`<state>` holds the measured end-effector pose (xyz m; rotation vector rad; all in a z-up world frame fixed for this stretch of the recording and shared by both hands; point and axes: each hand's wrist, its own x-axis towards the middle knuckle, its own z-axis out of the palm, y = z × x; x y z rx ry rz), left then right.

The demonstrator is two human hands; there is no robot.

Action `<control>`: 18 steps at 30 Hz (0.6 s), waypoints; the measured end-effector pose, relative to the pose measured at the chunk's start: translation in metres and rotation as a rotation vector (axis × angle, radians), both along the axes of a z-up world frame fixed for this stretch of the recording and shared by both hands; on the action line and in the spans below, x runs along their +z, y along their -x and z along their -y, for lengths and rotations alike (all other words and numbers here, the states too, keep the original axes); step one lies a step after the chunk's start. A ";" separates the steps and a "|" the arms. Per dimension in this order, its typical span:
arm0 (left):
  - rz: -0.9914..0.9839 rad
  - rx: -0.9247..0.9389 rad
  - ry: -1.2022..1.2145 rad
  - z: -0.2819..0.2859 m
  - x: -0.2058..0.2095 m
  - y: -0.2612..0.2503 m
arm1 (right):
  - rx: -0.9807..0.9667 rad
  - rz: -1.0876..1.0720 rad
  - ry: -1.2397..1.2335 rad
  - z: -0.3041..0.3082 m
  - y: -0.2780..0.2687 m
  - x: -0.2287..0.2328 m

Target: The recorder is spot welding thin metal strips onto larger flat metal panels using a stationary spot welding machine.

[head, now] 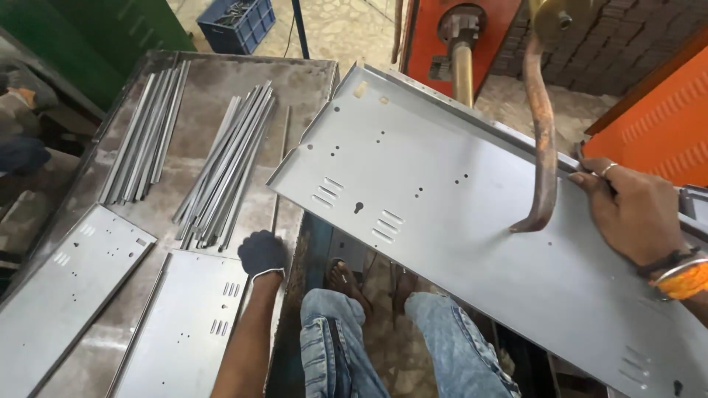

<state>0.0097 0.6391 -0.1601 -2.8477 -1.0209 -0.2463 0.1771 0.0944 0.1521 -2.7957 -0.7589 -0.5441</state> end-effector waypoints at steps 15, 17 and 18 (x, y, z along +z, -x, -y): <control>0.790 -0.346 1.243 0.041 -0.024 0.163 | 0.298 -0.193 -0.154 -0.019 -0.044 0.011; 0.799 -0.033 1.484 0.033 -0.005 0.179 | 0.263 -0.181 -0.120 -0.021 -0.052 0.011; 0.782 0.321 1.704 0.030 0.004 0.189 | 0.241 -0.181 -0.080 -0.023 -0.056 0.009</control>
